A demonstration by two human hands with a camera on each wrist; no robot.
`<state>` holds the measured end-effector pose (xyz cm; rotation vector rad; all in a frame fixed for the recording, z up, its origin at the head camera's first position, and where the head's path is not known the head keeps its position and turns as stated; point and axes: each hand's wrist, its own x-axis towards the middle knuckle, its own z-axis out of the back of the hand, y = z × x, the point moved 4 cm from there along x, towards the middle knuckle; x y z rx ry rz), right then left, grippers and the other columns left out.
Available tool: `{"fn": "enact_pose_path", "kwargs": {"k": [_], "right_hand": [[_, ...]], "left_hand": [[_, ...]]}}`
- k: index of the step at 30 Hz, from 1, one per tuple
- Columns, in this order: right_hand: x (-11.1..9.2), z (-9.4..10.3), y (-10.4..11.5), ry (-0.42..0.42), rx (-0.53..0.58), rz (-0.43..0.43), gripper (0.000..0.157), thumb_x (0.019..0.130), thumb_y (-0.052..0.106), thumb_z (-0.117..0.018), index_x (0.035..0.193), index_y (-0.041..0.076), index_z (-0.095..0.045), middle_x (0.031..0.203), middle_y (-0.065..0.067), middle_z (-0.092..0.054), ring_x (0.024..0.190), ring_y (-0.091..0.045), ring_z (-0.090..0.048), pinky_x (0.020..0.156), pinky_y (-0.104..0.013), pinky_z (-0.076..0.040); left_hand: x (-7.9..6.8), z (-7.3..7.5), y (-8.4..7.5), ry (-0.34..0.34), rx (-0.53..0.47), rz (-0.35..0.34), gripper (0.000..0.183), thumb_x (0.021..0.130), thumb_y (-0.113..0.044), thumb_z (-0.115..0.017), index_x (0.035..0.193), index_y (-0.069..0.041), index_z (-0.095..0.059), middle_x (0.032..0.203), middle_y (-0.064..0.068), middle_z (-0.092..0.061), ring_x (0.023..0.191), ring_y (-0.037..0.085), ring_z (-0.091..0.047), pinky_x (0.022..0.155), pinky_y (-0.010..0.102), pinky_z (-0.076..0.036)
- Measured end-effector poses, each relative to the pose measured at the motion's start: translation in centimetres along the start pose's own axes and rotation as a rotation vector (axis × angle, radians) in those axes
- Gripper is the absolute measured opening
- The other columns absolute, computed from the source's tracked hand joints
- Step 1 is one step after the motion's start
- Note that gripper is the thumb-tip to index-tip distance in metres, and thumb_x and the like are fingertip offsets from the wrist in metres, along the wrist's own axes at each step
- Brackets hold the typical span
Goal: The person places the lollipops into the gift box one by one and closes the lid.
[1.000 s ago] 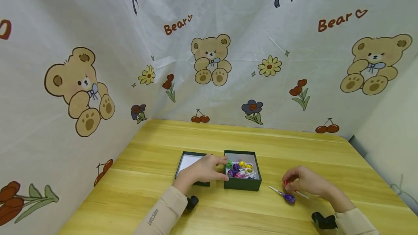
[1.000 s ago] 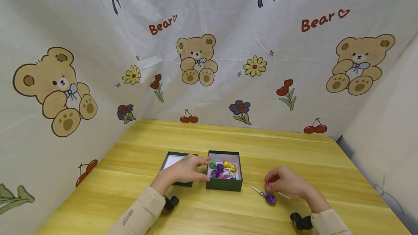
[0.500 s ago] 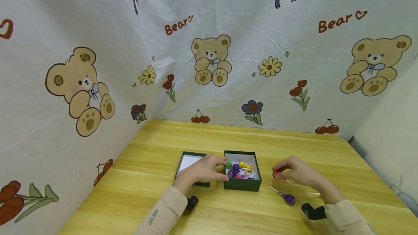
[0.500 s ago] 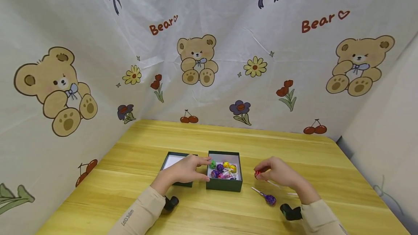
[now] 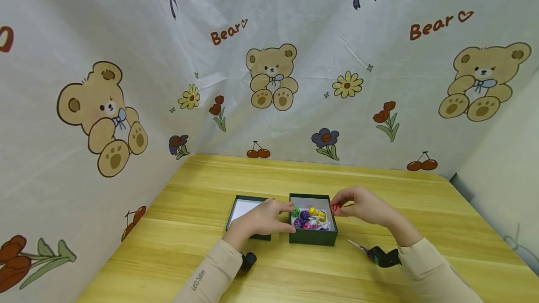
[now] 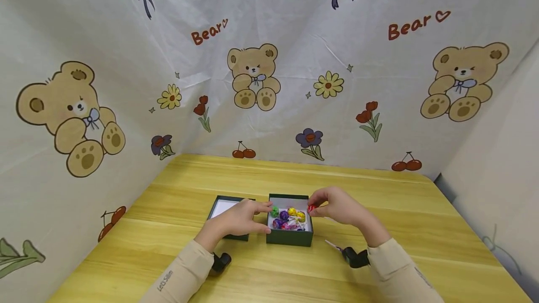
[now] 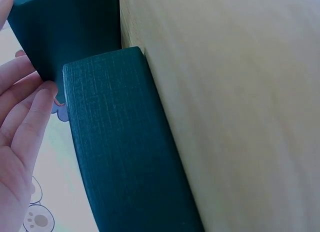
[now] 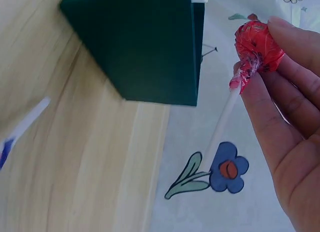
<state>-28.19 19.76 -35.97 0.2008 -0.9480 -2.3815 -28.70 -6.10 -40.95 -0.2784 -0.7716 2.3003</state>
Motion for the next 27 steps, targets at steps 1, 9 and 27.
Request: {"fn": "enact_pose_path", "kwargs": {"k": [1, 9, 27], "right_hand": [[0.3, -0.1, 0.3, 0.005, -0.001, 0.004, 0.015, 0.092, 0.013, -0.072, 0.105, 0.006, -0.073, 0.097, -0.003, -0.072, 0.085, -0.017, -0.064, 0.072, -0.026, -0.054], [2.5, -1.2, 2.2, 0.027, -0.027, 0.060, 0.018, 0.092, 0.012, -0.072, 0.109, 0.005, -0.074, 0.101, -0.006, -0.074, 0.087, -0.015, -0.067, 0.073, -0.025, -0.055], [5.5, -5.1, 3.0, 0.130, 0.018, 0.072, 0.017, 0.087, 0.001, -0.074, 0.104, -0.004, -0.074, 0.095, -0.006, -0.075, 0.084, -0.011, -0.069, 0.068, -0.022, -0.056]], "left_hand": [[0.0, 0.0, 0.0, -0.002, -0.001, 0.002, 0.060, 0.091, -0.035, -0.074, 0.143, -0.009, -0.057, 0.157, 0.007, -0.044, 0.040, 0.007, -0.023, 0.056, 0.020, -0.038], [0.0, 0.0, -0.1, -0.009, 0.010, -0.009, 0.059, 0.092, -0.034, -0.074, 0.142, -0.008, -0.058, 0.157, 0.008, -0.045, 0.041, 0.007, -0.023, 0.054, 0.021, -0.038], [-0.1, 0.1, 0.0, 0.000, 0.006, -0.005, 0.058, 0.092, -0.035, -0.074, 0.142, -0.010, -0.058, 0.156, 0.005, -0.046, 0.041, 0.006, -0.023, 0.054, 0.020, -0.036]]}}
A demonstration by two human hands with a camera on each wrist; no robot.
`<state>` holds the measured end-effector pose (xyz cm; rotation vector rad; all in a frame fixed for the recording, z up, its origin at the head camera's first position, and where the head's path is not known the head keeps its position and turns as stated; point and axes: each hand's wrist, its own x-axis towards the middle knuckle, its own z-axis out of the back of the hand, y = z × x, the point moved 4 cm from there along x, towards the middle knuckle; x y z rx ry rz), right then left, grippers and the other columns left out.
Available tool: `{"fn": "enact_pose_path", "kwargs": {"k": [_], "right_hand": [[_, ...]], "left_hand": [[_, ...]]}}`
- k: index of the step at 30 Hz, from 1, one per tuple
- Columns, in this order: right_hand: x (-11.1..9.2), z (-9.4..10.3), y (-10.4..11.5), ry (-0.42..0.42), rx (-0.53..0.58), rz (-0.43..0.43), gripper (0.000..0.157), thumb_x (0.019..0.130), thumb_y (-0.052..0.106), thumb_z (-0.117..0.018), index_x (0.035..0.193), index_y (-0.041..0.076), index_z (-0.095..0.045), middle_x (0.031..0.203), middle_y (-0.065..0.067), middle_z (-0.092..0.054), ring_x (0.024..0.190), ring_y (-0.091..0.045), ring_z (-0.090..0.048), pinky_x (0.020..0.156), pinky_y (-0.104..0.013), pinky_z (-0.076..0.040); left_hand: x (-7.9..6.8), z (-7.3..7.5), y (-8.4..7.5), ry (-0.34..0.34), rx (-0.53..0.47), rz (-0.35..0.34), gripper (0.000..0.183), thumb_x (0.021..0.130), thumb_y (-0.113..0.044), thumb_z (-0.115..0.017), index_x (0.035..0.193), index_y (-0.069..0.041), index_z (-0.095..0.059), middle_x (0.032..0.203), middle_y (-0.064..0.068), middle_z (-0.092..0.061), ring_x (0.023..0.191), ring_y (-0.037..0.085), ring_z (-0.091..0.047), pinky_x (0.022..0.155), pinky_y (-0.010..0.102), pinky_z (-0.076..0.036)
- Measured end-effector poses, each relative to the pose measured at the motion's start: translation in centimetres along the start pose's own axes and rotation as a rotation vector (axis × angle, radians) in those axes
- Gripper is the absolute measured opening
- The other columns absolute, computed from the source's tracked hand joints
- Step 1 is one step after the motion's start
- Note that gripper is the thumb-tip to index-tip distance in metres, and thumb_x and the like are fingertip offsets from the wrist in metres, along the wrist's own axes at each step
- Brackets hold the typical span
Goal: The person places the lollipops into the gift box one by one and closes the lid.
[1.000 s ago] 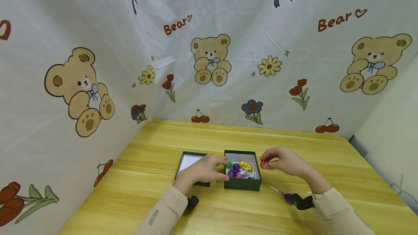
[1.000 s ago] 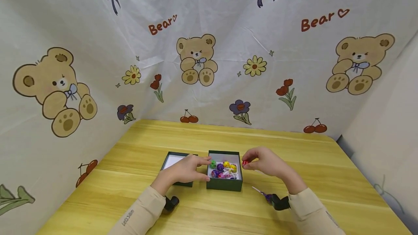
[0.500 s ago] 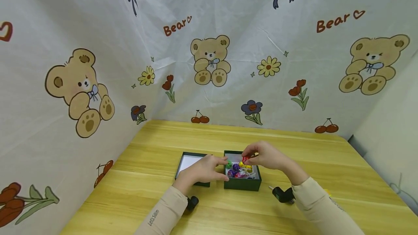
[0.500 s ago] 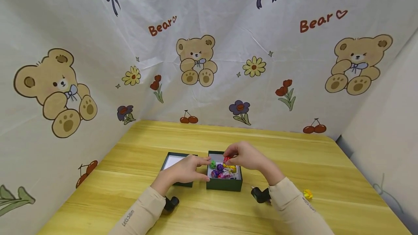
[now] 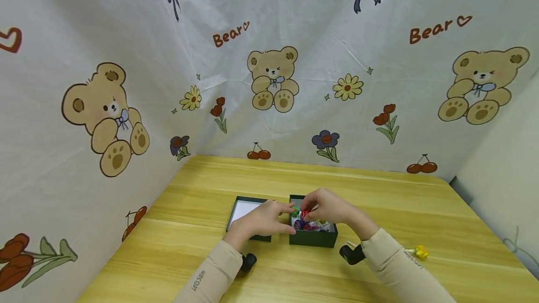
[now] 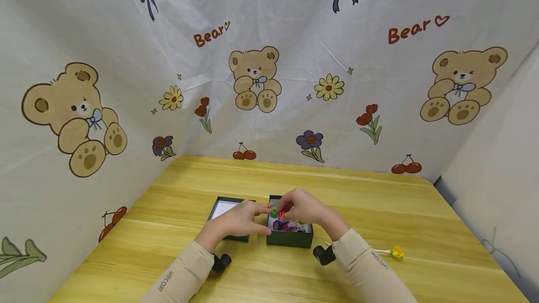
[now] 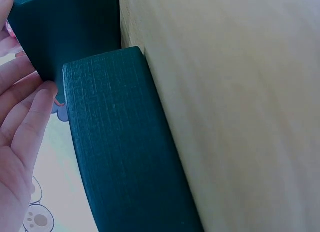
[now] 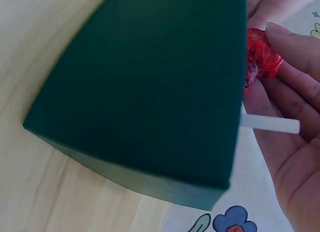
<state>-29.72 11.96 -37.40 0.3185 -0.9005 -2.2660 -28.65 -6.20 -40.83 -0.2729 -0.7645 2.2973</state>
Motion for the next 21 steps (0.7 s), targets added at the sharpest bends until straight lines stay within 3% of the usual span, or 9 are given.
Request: {"fn": "enact_pose_path", "kwargs": {"k": [8, 14, 21], "right_hand": [[0.2, -0.7, -0.5, 0.015, -0.026, 0.042, 0.016, 0.086, 0.001, -0.075, 0.102, -0.003, -0.074, 0.096, -0.008, -0.075, 0.087, -0.012, -0.069, 0.073, -0.023, -0.057], [0.1, -1.3, -0.9, 0.040, -0.011, 0.045, 0.015, 0.087, -0.004, -0.071, 0.102, -0.003, -0.074, 0.097, -0.012, -0.075, 0.089, -0.016, -0.071, 0.076, -0.024, -0.058], [-0.2, -1.3, -1.1, 0.025, -0.026, 0.048, 0.017, 0.086, -0.008, -0.068, 0.101, -0.004, -0.075, 0.097, -0.014, -0.075, 0.089, -0.016, -0.071, 0.077, -0.024, -0.058]], "left_hand": [[0.2, 0.0, 0.1, -0.008, 0.013, -0.014, 0.058, 0.091, -0.036, -0.074, 0.141, -0.011, -0.059, 0.155, 0.003, -0.046, 0.042, 0.006, -0.024, 0.055, 0.019, -0.037], [0.2, -0.1, 0.0, -0.007, 0.015, -0.015, 0.058, 0.091, -0.037, -0.074, 0.140, -0.010, -0.059, 0.155, 0.004, -0.046, 0.041, 0.005, -0.024, 0.064, 0.018, -0.043], [0.0, -0.1, -0.1, -0.002, -0.003, -0.002, 0.057, 0.092, -0.033, -0.074, 0.141, -0.009, -0.058, 0.157, 0.004, -0.045, 0.040, 0.006, -0.025, 0.059, 0.018, -0.042]]}}
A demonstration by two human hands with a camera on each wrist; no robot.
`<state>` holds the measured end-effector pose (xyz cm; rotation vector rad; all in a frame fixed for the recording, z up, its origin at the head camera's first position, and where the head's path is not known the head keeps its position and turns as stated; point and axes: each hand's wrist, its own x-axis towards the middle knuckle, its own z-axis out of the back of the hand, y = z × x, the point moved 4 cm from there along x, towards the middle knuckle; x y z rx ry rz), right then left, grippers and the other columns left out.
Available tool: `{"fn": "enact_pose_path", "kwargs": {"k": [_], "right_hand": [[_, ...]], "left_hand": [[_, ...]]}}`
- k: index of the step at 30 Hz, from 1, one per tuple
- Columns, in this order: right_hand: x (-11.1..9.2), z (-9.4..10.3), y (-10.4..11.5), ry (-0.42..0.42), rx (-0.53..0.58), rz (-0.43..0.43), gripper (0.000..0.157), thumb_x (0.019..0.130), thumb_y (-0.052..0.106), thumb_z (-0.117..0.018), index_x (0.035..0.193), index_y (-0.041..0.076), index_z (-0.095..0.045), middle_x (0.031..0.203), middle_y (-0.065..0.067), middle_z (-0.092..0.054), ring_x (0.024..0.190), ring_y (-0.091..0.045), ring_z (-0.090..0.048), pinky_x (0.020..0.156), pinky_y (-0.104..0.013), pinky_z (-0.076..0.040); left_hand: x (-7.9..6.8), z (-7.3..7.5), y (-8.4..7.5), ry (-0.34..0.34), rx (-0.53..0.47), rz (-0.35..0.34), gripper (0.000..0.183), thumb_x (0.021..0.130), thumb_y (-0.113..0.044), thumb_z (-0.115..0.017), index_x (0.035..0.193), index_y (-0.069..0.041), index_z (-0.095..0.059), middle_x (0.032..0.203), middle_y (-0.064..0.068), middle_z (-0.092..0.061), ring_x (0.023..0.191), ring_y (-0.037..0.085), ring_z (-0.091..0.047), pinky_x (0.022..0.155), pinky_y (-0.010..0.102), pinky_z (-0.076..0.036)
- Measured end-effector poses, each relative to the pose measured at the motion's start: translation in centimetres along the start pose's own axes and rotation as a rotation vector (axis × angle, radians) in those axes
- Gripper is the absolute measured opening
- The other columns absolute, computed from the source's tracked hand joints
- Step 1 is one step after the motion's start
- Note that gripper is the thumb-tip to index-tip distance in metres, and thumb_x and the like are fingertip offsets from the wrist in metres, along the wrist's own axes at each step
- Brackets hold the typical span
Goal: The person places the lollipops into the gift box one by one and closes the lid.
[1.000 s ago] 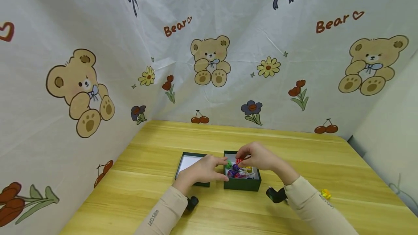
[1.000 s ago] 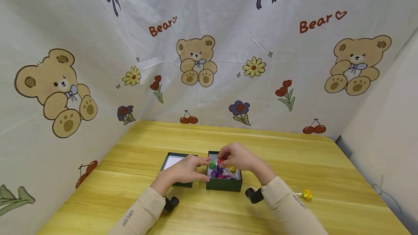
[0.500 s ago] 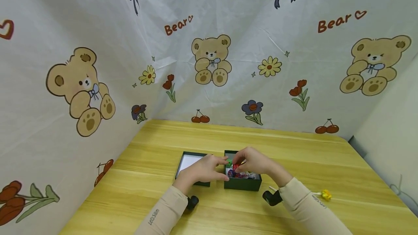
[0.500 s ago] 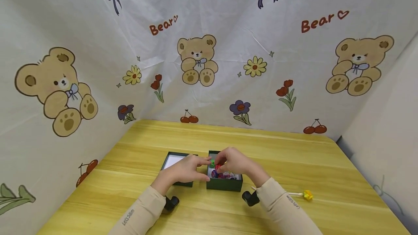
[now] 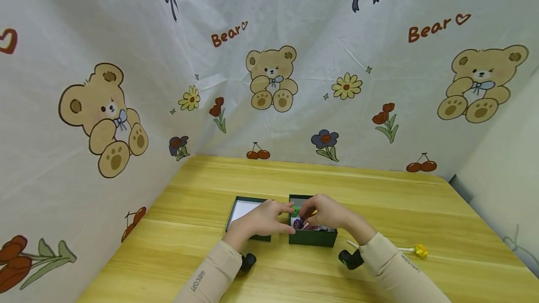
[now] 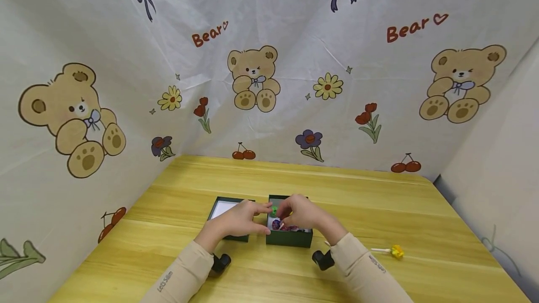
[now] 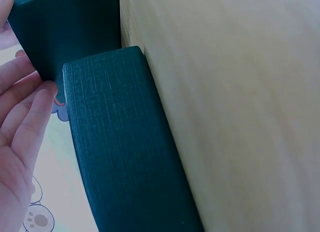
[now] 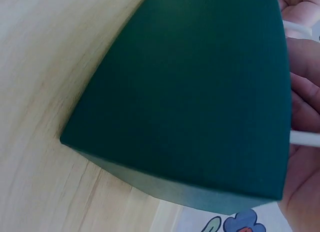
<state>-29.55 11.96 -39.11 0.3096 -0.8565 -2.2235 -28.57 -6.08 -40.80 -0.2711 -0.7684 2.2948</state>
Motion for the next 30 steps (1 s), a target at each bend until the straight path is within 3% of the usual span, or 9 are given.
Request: {"fn": "enact_pose_path", "kwargs": {"k": [11, 15, 17, 19, 22, 24, 26, 27, 30], "right_hand": [[-2.2, 2.0, -0.3, -0.103, 0.032, -0.032, 0.017, 0.091, 0.001, -0.070, 0.106, -0.006, -0.073, 0.101, -0.020, -0.074, 0.084, -0.016, -0.069, 0.070, -0.023, -0.056], [-3.6, 3.3, -0.6, -0.151, 0.060, -0.061, 0.019, 0.093, 0.003, -0.068, 0.108, -0.006, -0.072, 0.103, -0.022, -0.073, 0.086, -0.017, -0.069, 0.071, -0.023, -0.055], [-4.4, 4.0, -0.9, -0.170, 0.088, -0.084, 0.018, 0.094, 0.004, -0.067, 0.109, -0.005, -0.072, 0.104, -0.023, -0.072, 0.089, -0.018, -0.069, 0.074, -0.023, -0.056], [-5.2, 4.5, -1.3, -0.179, 0.126, -0.106, 0.019, 0.095, 0.004, -0.065, 0.110, -0.006, -0.071, 0.106, -0.023, -0.071, 0.092, -0.018, -0.068, 0.076, -0.023, -0.056], [-6.2, 5.1, -1.8, -0.179, 0.172, -0.139, 0.021, 0.095, 0.003, -0.064, 0.112, -0.008, -0.069, 0.107, -0.024, -0.070, 0.093, -0.018, -0.068, 0.078, -0.023, -0.056], [-6.7, 5.3, -2.2, -0.174, 0.171, -0.151, 0.022, 0.095, 0.003, -0.065, 0.113, -0.009, -0.069, 0.107, -0.022, -0.071, 0.093, -0.017, -0.068, 0.078, -0.023, -0.056], [-7.2, 5.4, -2.5, -0.172, 0.157, -0.162, 0.023, 0.095, 0.004, -0.066, 0.113, -0.009, -0.069, 0.107, -0.022, -0.071, 0.093, -0.018, -0.068, 0.078, -0.022, -0.056], [-7.4, 5.4, -2.6, -0.173, 0.146, -0.164, 0.023, 0.094, 0.005, -0.067, 0.113, -0.009, -0.069, 0.107, -0.022, -0.072, 0.093, -0.018, -0.068, 0.077, -0.022, -0.056], [-8.2, 5.3, -2.9, -0.171, 0.122, -0.163, 0.025, 0.094, 0.008, -0.068, 0.112, -0.009, -0.069, 0.108, -0.023, -0.072, 0.093, -0.018, -0.068, 0.076, -0.022, -0.056]], "left_hand": [[0.3, -0.2, 0.3, 0.000, -0.003, 0.001, 0.059, 0.092, -0.036, -0.074, 0.142, -0.008, -0.058, 0.157, 0.006, -0.045, 0.039, 0.007, -0.023, 0.053, 0.020, -0.038], [0.3, -0.1, 0.2, 0.001, -0.007, 0.008, 0.059, 0.091, -0.035, -0.074, 0.142, -0.008, -0.058, 0.157, 0.007, -0.044, 0.040, 0.009, -0.024, 0.058, 0.020, -0.040], [0.2, -0.1, 0.2, -0.002, 0.001, 0.011, 0.060, 0.091, -0.035, -0.074, 0.142, -0.009, -0.057, 0.157, 0.006, -0.044, 0.045, 0.010, -0.036, 0.065, 0.020, -0.043], [0.2, 0.0, 0.1, -0.008, 0.020, 0.014, 0.060, 0.091, -0.036, -0.074, 0.142, -0.009, -0.057, 0.157, 0.005, -0.045, 0.064, 0.010, -0.058, 0.073, 0.020, -0.045], [0.1, 0.1, 0.0, -0.008, 0.024, 0.020, 0.061, 0.091, -0.035, -0.075, 0.143, -0.009, -0.057, 0.157, 0.005, -0.045, 0.072, 0.019, -0.061, 0.081, 0.022, -0.045], [0.1, 0.0, 0.0, -0.008, 0.027, 0.022, 0.061, 0.091, -0.035, -0.075, 0.143, -0.009, -0.057, 0.157, 0.004, -0.045, 0.079, 0.017, -0.065, 0.081, 0.022, -0.045], [0.1, 0.0, -0.1, -0.005, 0.016, 0.026, 0.061, 0.090, -0.034, -0.075, 0.143, -0.009, -0.057, 0.157, 0.005, -0.045, 0.067, 0.018, -0.057, 0.081, 0.023, -0.045], [0.1, 0.0, -0.1, -0.006, 0.020, 0.028, 0.061, 0.090, -0.035, -0.076, 0.143, -0.009, -0.057, 0.156, 0.004, -0.045, 0.076, 0.014, -0.062, 0.081, 0.023, -0.045], [0.1, 0.1, -0.1, -0.008, 0.013, 0.029, 0.060, 0.090, -0.034, -0.076, 0.142, -0.009, -0.058, 0.156, 0.004, -0.046, 0.066, 0.010, -0.057, 0.079, 0.022, -0.045]]}}
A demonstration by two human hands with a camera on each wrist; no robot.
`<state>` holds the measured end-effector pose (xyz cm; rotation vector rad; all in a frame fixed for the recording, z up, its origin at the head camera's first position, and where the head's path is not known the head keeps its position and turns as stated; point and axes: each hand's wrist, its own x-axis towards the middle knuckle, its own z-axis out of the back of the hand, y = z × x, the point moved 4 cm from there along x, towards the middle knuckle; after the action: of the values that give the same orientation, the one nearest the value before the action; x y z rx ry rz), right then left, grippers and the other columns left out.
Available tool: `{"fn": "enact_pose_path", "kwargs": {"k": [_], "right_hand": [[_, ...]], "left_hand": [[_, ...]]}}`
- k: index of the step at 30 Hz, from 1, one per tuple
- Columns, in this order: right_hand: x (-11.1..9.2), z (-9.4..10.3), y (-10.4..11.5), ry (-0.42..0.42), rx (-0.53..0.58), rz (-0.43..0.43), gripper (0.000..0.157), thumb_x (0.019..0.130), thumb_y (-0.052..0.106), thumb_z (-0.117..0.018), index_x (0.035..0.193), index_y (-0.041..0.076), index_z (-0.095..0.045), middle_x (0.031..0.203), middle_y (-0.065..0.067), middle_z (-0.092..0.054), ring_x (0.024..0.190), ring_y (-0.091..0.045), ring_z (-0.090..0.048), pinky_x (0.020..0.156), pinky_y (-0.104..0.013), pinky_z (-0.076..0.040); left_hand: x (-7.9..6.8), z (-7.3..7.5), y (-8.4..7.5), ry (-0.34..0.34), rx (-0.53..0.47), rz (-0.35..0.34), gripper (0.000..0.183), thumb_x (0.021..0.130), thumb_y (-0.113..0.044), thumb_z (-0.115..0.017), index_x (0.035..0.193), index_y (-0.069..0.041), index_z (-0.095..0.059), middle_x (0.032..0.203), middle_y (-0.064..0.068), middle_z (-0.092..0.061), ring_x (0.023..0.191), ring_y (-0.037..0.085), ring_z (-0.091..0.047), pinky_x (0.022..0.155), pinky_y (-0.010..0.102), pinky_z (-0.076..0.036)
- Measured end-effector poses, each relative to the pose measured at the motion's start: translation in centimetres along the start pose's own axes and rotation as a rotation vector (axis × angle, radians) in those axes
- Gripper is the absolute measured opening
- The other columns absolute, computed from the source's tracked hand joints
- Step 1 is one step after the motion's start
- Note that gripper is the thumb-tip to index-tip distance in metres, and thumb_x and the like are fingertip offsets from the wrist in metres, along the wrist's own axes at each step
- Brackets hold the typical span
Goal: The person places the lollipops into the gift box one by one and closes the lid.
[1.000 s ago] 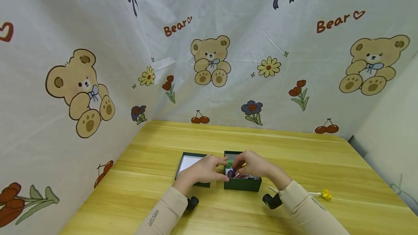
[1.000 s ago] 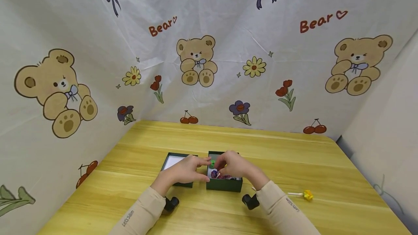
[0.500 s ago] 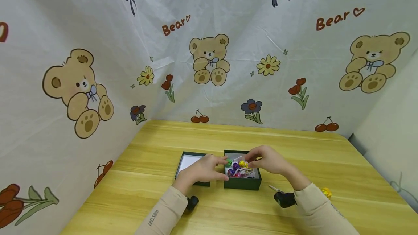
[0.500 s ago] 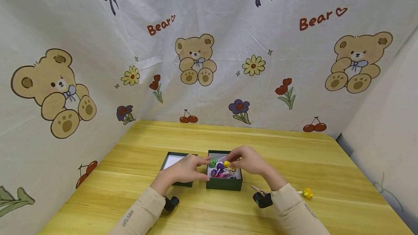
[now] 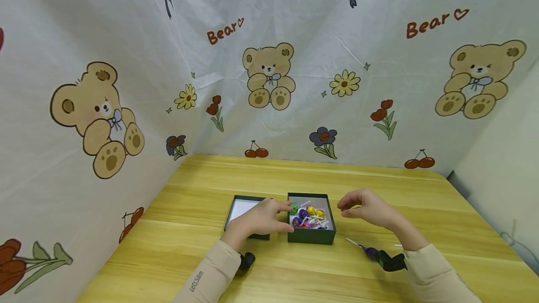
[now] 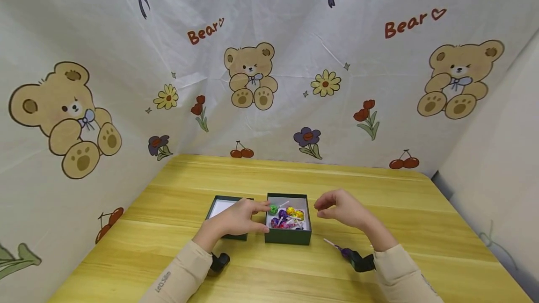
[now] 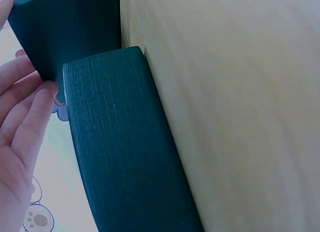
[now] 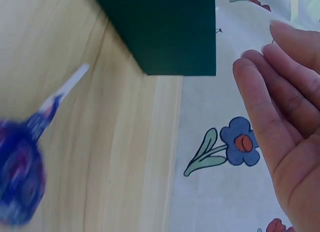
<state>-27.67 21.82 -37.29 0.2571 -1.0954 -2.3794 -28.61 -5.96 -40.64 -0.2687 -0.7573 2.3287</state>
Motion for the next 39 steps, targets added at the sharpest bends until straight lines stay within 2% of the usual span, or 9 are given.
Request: {"fn": "enact_pose_path", "kwargs": {"k": [2, 5, 12, 17, 23, 26, 29, 36, 39], "right_hand": [[-0.6, 0.1, -0.4, 0.005, -0.012, -0.007, 0.025, 0.094, 0.008, -0.069, 0.112, -0.009, -0.069, 0.107, -0.023, -0.072, 0.092, -0.015, -0.068, 0.076, -0.022, -0.056], [-1.6, 0.0, -1.1, 0.024, -0.020, -0.022, 0.025, 0.094, 0.010, -0.069, 0.111, -0.008, -0.069, 0.106, -0.021, -0.072, 0.091, -0.011, -0.068, 0.076, -0.022, -0.055], [-4.3, -0.8, -3.5, 0.097, 0.066, -0.053, 0.023, 0.095, 0.006, -0.066, 0.112, -0.009, -0.068, 0.106, -0.020, -0.072, 0.091, -0.011, -0.069, 0.075, -0.023, -0.055], [-5.7, -1.3, -4.8, 0.142, 0.110, -0.051, 0.024, 0.094, 0.006, -0.067, 0.112, -0.009, -0.067, 0.103, -0.018, -0.071, 0.089, -0.008, -0.067, 0.074, -0.024, -0.055], [-6.2, -1.6, -5.2, 0.165, 0.137, -0.046, 0.026, 0.091, 0.006, -0.071, 0.112, -0.009, -0.067, 0.103, -0.016, -0.071, 0.090, -0.008, -0.066, 0.075, -0.025, -0.056], [-6.3, -1.8, -5.2, 0.165, 0.106, -0.040, 0.025, 0.088, 0.008, -0.075, 0.109, -0.004, -0.069, 0.103, -0.013, -0.071, 0.092, -0.007, -0.066, 0.078, -0.024, -0.056], [-6.4, -1.9, -5.4, 0.152, 0.067, -0.040, 0.024, 0.086, 0.011, -0.077, 0.107, 0.000, -0.071, 0.102, -0.010, -0.072, 0.093, -0.005, -0.066, 0.079, -0.023, -0.055], [-6.6, -1.9, -5.5, 0.151, 0.083, -0.021, 0.021, 0.087, 0.010, -0.076, 0.103, -0.001, -0.070, 0.098, -0.010, -0.072, 0.088, -0.005, -0.064, 0.074, -0.023, -0.054], [-6.7, -1.9, -5.5, 0.153, 0.099, -0.022, 0.016, 0.088, 0.010, -0.075, 0.100, -0.001, -0.071, 0.093, -0.010, -0.072, 0.081, -0.005, -0.063, 0.068, -0.024, -0.054]], "left_hand": [[0.0, 0.0, 0.0, 0.001, -0.013, -0.003, 0.060, 0.090, -0.033, -0.076, 0.142, -0.009, -0.057, 0.156, 0.005, -0.045, 0.048, 0.010, -0.038, 0.076, 0.021, -0.045], [0.0, 0.0, 0.0, 0.002, -0.018, -0.009, 0.060, 0.091, -0.032, -0.075, 0.142, -0.008, -0.057, 0.156, 0.006, -0.045, 0.042, 0.008, -0.022, 0.072, 0.020, -0.044], [0.0, -0.1, 0.2, 0.006, 0.017, -0.010, 0.059, 0.091, -0.035, -0.075, 0.142, -0.010, -0.058, 0.156, 0.005, -0.045, 0.045, 0.007, -0.022, 0.079, 0.021, -0.045], [0.0, -0.2, 0.2, 0.013, 0.009, -0.008, 0.060, 0.091, -0.034, -0.075, 0.142, -0.009, -0.058, 0.156, 0.005, -0.046, 0.051, 0.002, -0.034, 0.079, 0.022, -0.044], [0.0, 0.0, 0.2, 0.012, -0.009, -0.011, 0.060, 0.091, -0.034, -0.075, 0.142, -0.008, -0.057, 0.157, 0.005, -0.045, 0.047, 0.008, -0.035, 0.067, 0.020, -0.043], [0.0, 0.1, 0.2, 0.009, -0.004, -0.006, 0.061, 0.091, -0.035, -0.075, 0.142, -0.008, -0.057, 0.157, 0.003, -0.044, 0.082, 0.013, -0.068, 0.076, 0.020, -0.047], [0.0, 0.1, 0.2, 0.009, 0.003, 0.001, 0.061, 0.091, -0.036, -0.075, 0.142, -0.009, -0.057, 0.157, 0.002, -0.044, 0.132, 0.021, -0.056, 0.086, 0.023, -0.048], [-0.1, 0.1, 0.1, 0.008, -0.002, 0.010, 0.061, 0.090, -0.035, -0.075, 0.142, -0.008, -0.058, 0.158, 0.001, -0.044, 0.134, 0.023, -0.054, 0.091, 0.025, -0.050], [-0.1, 0.1, 0.1, 0.007, -0.002, 0.005, 0.060, 0.091, -0.035, -0.075, 0.142, -0.008, -0.058, 0.157, 0.002, -0.044, 0.124, 0.024, -0.061, 0.086, 0.024, -0.048]]}}
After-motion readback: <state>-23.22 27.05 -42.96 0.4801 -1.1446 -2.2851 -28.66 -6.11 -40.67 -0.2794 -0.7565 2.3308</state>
